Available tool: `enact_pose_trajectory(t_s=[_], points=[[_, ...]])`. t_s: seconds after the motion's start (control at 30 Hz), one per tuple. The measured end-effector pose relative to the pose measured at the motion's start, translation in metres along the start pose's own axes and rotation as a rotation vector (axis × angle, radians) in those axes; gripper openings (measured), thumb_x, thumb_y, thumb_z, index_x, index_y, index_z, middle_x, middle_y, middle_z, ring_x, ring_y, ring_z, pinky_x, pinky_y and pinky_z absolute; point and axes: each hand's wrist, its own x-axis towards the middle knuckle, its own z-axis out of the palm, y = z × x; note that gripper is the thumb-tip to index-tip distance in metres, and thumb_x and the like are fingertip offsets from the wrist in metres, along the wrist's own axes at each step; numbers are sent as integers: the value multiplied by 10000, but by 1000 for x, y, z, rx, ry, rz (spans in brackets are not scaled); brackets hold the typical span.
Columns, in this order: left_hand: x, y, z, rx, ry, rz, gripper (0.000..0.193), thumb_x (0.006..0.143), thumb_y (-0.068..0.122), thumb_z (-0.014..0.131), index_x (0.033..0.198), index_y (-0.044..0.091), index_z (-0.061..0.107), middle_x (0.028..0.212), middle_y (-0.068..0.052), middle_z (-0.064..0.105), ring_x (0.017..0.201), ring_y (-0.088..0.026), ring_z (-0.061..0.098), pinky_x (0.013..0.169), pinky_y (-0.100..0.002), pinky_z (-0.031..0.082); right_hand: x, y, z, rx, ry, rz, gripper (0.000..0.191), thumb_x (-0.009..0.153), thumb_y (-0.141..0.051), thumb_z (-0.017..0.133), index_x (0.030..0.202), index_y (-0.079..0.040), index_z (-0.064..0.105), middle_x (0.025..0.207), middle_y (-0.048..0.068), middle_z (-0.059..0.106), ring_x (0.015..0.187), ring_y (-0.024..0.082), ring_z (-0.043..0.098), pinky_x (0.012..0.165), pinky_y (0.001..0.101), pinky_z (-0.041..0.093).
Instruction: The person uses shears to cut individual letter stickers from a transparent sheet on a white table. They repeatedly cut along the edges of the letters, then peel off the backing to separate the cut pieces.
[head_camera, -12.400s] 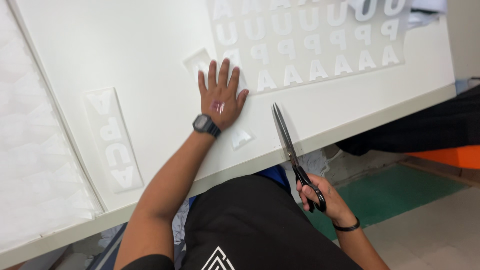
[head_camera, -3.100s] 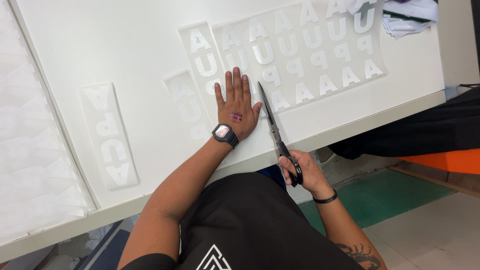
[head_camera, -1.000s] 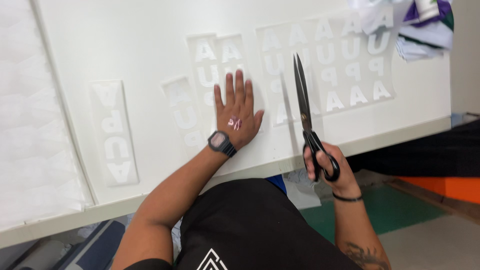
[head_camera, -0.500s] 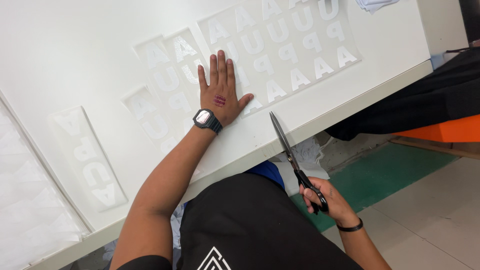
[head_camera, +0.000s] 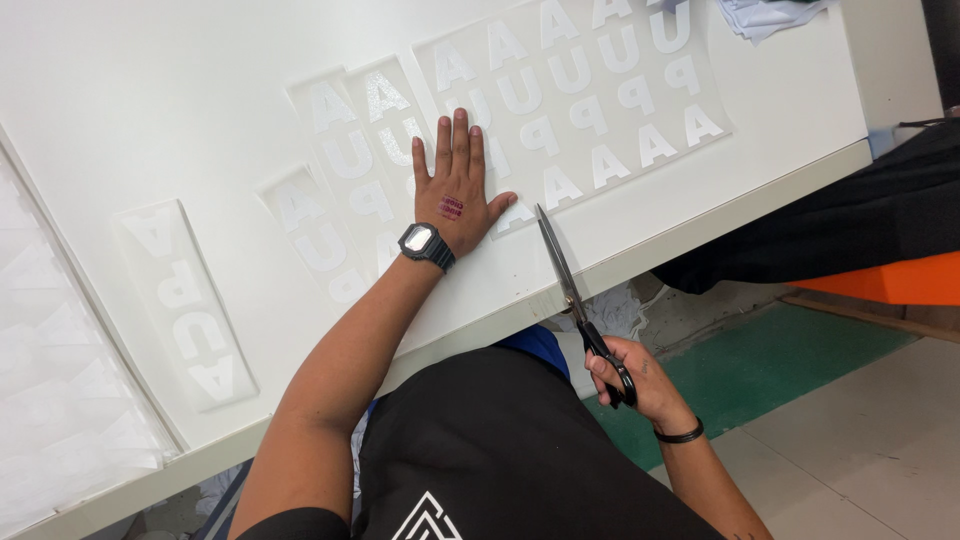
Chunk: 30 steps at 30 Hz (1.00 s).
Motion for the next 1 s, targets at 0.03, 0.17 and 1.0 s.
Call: enact_pose_trajectory(t_s=[0.03,0.17,1.0], points=[[0,0,0,-1,3,2,976,942,677,460,1595,11,173,1683,-199,12,1549,-331,-52,1222,-605,-31,0,0,0,-7,9,11,456,862,-523,683,793,-75,633,541,8,592,449,104,605,429,243,488],[-1,-1,2,4,15,9,977,944,670,462,1599,6,173,1682,-201,9,1549,-333,-56,1219,-605,-37,2,1,-1,-14,8,15,446,865,-512,684,779,-78,630,541,2,594,448,100,605,425,240,490],[-8,26,9,-27,46,-73,859,1002,496,456,1590,-53,153,1671,-263,-19,1534,-394,-96,1193,-646,-52,3,5,1,-47,-3,10,432,876,-499,676,752,-88,624,531,-1,596,437,98,608,423,236,490]])
